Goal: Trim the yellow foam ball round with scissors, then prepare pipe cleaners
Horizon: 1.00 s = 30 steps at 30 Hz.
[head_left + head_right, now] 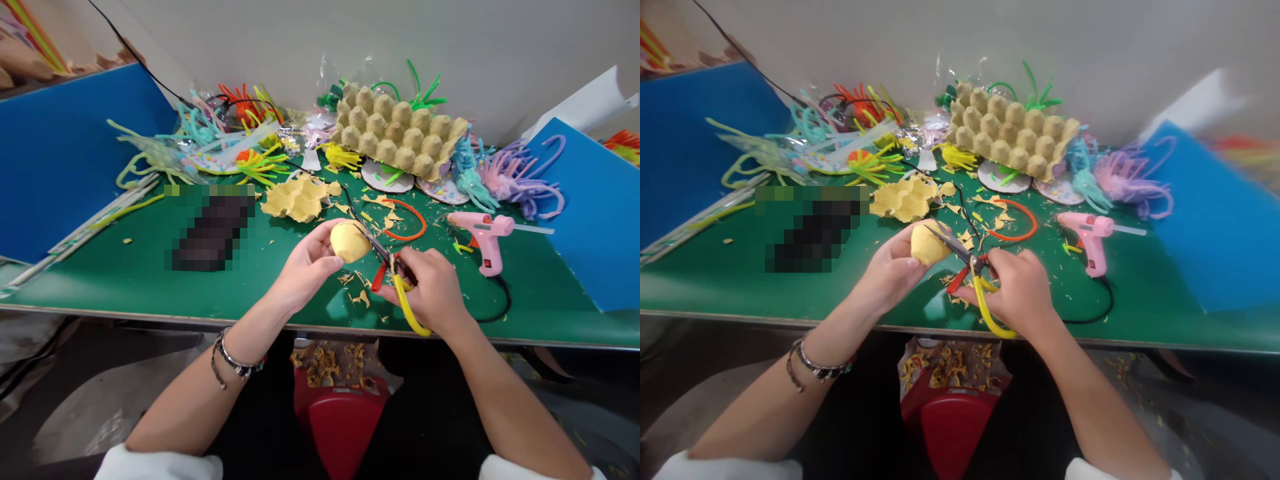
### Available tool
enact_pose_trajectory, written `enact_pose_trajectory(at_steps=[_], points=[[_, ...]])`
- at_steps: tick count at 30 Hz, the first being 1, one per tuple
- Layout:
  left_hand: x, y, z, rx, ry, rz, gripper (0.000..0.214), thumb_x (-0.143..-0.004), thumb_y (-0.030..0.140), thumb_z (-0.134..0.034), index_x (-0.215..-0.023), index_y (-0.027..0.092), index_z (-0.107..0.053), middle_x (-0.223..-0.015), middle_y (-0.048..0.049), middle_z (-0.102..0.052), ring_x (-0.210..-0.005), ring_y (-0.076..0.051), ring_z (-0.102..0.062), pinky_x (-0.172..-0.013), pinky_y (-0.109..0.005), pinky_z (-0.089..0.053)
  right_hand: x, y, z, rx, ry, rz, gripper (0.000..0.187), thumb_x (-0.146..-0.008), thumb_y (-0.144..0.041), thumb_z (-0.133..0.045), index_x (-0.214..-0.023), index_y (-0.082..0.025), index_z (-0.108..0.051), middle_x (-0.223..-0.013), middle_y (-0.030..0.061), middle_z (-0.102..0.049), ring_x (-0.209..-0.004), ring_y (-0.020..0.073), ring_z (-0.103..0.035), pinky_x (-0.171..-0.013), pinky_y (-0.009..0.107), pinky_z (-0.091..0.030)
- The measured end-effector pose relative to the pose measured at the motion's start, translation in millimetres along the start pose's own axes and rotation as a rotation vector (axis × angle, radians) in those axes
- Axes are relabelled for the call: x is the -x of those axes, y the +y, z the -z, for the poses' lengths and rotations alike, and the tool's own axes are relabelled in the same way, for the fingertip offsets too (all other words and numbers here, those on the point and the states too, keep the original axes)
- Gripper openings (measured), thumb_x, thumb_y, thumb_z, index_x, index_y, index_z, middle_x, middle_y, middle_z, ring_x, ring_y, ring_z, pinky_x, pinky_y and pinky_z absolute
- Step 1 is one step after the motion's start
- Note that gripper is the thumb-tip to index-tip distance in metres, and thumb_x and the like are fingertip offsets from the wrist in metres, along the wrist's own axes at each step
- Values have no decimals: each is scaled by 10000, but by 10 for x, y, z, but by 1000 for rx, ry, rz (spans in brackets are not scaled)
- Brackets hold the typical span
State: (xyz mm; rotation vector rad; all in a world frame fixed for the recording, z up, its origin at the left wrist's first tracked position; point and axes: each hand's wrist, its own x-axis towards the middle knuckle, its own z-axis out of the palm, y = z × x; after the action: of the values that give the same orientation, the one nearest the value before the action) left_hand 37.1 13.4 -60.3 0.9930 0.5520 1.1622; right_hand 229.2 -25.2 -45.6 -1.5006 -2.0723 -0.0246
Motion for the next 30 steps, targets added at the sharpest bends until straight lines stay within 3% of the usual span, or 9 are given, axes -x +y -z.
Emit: enact_pose_trajectory(at_steps=[11,15,19,23,26,30], points=[[-15,6,15,-42,10,-1,497,-561,264,-779,-1032,202,-633,-1001,-28,-683,-910,-164,-615,-836,-275,-469,-10,-9,25,-12,21,14,587,-809,-737,-419,-524,-227,-365,-468,-21,-365,-493,125,-320,-511,261,-232],[-16,22,-10,13,0,32,419,-548,254,-769,-949,184,-665,-912,-35,-694,-830,-155,-624,-775,-260,-494,-29,-66,41,-187,4,-84,612,-772,-766,-425,-508,-222,-329,-456,-35,-337,-471,101,-301,-481,246,-225],[-8,33,-15,84,-2,81,421,-528,272,-772,-928,165,-698,-863,-39,-700,-765,-137,-631,-703,-227,-510,-9,-85,17,-483,-104,-185,602,-734,-768,-480,-522,-220,-351,-459,-58,-290,-450,80,-257,-434,236,-201],[0,43,12,118,-42,110,424,-545,351,-771,-922,175,-690,-933,-68,-707,-889,-201,-662,-795,-287,-531,19,-38,-10,-759,-115,-281,558,-797,-735,-434,-585,-219,-417,-482,-58,-321,-431,79,-280,-407,235,-227],[0,48,35,126,-92,98,414,-587,375,-748,-947,184,-675,-968,-70,-700,-1007,-240,-653,-898,-336,-515,2,-11,14,-714,-60,-257,530,-778,-715,-487,-606,-218,-419,-511,-59,-325,-457,79,-294,-429,233,-254],[0,44,41,138,-96,105,401,-619,355,-747,-980,194,-679,-983,-56,-705,-993,-225,-665,-907,-324,-514,-35,-39,59,-509,-114,-195,525,-671,-717,-590,-679,-225,-407,-549,-71,-352,-498,85,-304,-461,232,-263]])
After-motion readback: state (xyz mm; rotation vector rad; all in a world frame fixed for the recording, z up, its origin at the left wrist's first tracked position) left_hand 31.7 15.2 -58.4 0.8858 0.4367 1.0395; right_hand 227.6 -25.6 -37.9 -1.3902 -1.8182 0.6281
